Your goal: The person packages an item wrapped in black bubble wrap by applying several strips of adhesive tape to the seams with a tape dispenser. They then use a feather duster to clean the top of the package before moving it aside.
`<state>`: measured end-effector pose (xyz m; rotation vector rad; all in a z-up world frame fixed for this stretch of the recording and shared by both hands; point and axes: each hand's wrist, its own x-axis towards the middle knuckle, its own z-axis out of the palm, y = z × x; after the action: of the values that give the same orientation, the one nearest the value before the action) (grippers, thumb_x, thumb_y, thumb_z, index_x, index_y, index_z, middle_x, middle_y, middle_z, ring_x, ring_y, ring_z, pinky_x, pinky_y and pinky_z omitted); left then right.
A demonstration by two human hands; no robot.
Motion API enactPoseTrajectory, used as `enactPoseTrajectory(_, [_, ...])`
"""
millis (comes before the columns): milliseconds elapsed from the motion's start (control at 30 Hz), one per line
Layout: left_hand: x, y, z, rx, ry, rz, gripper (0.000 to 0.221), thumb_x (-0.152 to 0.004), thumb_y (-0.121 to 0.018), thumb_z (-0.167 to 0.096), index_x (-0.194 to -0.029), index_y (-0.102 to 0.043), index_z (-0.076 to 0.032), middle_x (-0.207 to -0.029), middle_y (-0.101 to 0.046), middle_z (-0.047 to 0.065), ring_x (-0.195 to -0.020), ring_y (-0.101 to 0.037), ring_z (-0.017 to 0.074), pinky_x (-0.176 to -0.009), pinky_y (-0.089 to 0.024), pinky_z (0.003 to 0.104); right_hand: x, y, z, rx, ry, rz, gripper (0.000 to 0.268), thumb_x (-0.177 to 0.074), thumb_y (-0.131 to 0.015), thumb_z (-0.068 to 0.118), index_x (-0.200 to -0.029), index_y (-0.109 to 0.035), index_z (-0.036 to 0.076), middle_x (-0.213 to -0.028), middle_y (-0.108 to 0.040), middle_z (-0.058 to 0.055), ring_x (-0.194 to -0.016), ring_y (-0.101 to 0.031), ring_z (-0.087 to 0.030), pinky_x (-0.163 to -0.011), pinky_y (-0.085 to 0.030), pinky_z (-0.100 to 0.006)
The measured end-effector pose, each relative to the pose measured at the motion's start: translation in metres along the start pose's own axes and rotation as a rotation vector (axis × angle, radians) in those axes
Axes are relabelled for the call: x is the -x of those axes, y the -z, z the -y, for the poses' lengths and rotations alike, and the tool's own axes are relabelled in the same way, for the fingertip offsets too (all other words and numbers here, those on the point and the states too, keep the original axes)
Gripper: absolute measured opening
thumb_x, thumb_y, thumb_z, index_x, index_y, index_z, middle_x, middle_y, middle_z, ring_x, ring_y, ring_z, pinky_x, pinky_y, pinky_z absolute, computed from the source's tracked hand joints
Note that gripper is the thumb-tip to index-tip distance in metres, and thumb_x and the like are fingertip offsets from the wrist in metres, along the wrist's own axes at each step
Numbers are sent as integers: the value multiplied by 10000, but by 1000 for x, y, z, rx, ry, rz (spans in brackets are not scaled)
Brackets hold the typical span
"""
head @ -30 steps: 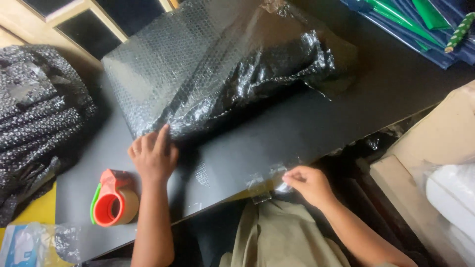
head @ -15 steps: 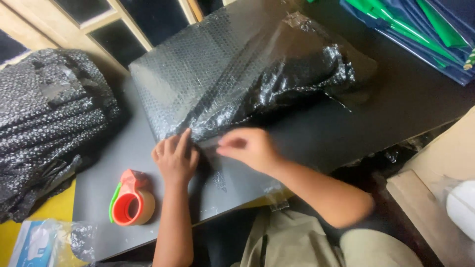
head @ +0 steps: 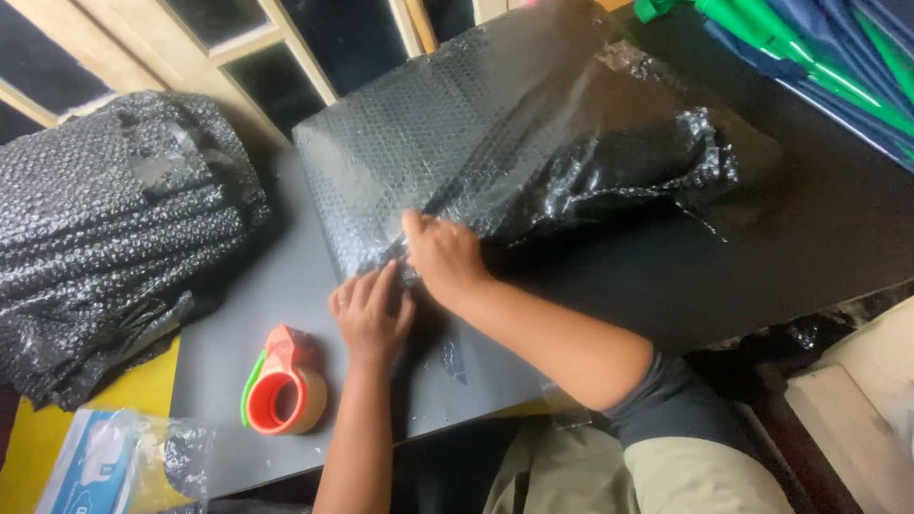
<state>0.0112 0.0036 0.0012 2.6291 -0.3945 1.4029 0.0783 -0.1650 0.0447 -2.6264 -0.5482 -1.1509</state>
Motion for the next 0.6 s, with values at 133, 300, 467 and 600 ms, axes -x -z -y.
enactPoseTrajectory(133, [4, -2, 2, 48, 22, -37, 513, -715, -788, -366, -1198, -739, -200, -1041, -692, 8, -1006, -616, 250, -908, -445, 402, -2, 1, -1, -168, 273, -168, 382, -717, -846, 315, -996, -624, 179, -864, -656, -36, -801, -657, -253, -644, -528, -370])
enactPoseTrajectory(300, [4, -2, -2, 27, 39, -33, 479, -704, -807, -383, -1132, -723, -185, -1036, -701, -5, -1009, -631, 250, -906, -453, 412, 20, -10, 2, -274, 371, -206, 284, -937, -650, 179, -1203, -706, 99, -1173, -733, -115, -1167, -669, -285, -1061, -464, -485])
enactPoseTrajectory(467, [1, 8, -6, 61, 17, 3, 458, -734, -831, -361, -1128, -725, -152, -1049, -707, 36, -1025, -642, 271, -893, -475, 434, 25, -25, 4, -213, 255, 214, 537, -921, -656, 223, -1439, -573, 104, -1436, -624, -136, -1355, -575, -275, -1195, -230, -659])
enactPoseTrajectory(600, [2, 10, -20, 21, -44, -100, 501, -694, -852, -428, -1111, -751, -171, -1119, -716, 46, -1083, -658, 269, -944, -493, 468, 13, -6, 7, -184, 267, 301, 513, -936, -650, 245, -1421, -594, 89, -1421, -640, -140, -1379, -554, -265, -1204, -115, -712])
